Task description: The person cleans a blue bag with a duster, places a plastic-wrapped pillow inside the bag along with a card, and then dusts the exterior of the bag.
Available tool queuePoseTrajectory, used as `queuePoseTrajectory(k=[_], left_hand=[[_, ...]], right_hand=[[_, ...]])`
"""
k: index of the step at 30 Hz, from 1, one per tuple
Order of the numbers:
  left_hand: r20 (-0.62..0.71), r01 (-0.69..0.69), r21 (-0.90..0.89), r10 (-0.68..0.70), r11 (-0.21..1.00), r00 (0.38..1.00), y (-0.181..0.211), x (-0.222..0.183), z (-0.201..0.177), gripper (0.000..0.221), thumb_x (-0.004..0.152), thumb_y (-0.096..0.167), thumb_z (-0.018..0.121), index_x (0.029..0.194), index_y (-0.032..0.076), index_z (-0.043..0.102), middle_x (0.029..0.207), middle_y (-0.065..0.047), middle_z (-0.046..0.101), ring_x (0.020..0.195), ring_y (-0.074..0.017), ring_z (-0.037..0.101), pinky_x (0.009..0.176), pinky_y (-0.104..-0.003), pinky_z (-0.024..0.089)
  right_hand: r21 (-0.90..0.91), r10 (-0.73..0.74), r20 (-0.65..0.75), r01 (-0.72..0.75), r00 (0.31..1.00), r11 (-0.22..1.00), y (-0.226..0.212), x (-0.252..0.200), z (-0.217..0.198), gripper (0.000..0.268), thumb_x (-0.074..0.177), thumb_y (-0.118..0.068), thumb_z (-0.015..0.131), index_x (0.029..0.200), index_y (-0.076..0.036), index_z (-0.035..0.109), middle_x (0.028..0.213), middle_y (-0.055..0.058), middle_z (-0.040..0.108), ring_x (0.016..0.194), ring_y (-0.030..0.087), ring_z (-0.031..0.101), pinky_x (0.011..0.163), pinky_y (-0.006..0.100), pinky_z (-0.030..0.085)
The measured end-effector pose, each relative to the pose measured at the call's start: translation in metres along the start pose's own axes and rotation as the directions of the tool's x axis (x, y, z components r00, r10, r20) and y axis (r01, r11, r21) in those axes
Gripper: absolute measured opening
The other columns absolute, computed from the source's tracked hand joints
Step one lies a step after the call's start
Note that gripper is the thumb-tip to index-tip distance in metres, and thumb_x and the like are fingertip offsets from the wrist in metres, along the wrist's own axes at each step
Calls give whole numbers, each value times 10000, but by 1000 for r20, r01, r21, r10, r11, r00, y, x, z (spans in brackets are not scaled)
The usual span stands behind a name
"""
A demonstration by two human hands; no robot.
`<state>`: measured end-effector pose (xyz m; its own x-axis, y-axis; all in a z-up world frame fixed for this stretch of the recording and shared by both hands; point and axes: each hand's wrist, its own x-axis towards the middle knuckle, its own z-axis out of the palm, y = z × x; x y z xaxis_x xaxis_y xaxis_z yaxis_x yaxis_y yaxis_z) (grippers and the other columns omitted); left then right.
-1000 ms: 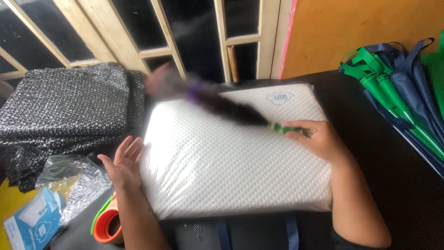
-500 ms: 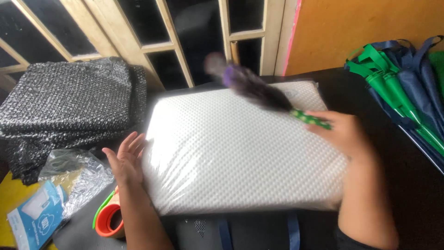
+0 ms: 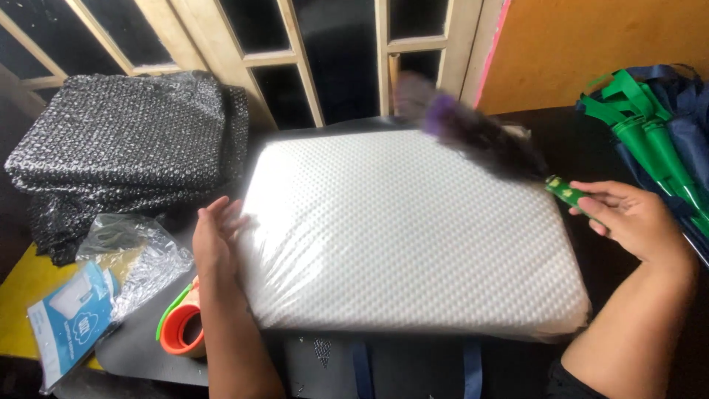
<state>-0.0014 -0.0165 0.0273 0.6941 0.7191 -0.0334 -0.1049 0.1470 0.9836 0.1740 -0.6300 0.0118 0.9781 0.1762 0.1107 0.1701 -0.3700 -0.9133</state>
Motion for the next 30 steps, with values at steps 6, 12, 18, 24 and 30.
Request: queuePoseTrajectory(k=[6,12,18,24,30], left_hand=[[-82,-38,217,57,975,995,3,-5,-3,449,1133,355,336,1334,83,632,715,24,608,550,-59,464,653,-204,443],[-82,-99,164,113,982,990,-8,4,-7,437,1114,348,360,1245,62,663,582,64,386,534,-80,395,587,-249,416],[-26,-242,30,243,970,970,-13,-1,-6,448,1090,387,400,1131,46,687,508,76,335,442,-61,313,427,-232,343],[-42,-60,-201,53,978,998,-18,-12,5,498,1068,498,428,1018,94,716,524,67,365,447,-73,364,415,-239,309],[395,79,-466,128,881,910,-25,-48,31,585,1032,616,422,950,90,665,483,100,247,432,-52,261,647,-219,401]], right_hand=[[100,-36,166,20,985,995,89,9,-49,441,906,-11,623,1341,43,669,953,372,776,484,255,471,372,262,222],[103,-1,388,-43,922,994,122,23,-50,389,820,53,734,1194,84,833,570,254,741,416,279,514,419,328,380],[194,-14,22,10,1000,981,71,24,-18,317,1091,-59,550,1388,33,611,1043,394,662,584,237,392,570,284,301],[232,-148,293,80,945,969,142,26,-52,452,861,-58,671,1303,22,724,797,338,842,375,231,463,357,296,310],[65,56,355,-84,933,994,199,60,-64,462,883,28,670,1336,19,759,720,340,838,330,275,463,276,279,162]])
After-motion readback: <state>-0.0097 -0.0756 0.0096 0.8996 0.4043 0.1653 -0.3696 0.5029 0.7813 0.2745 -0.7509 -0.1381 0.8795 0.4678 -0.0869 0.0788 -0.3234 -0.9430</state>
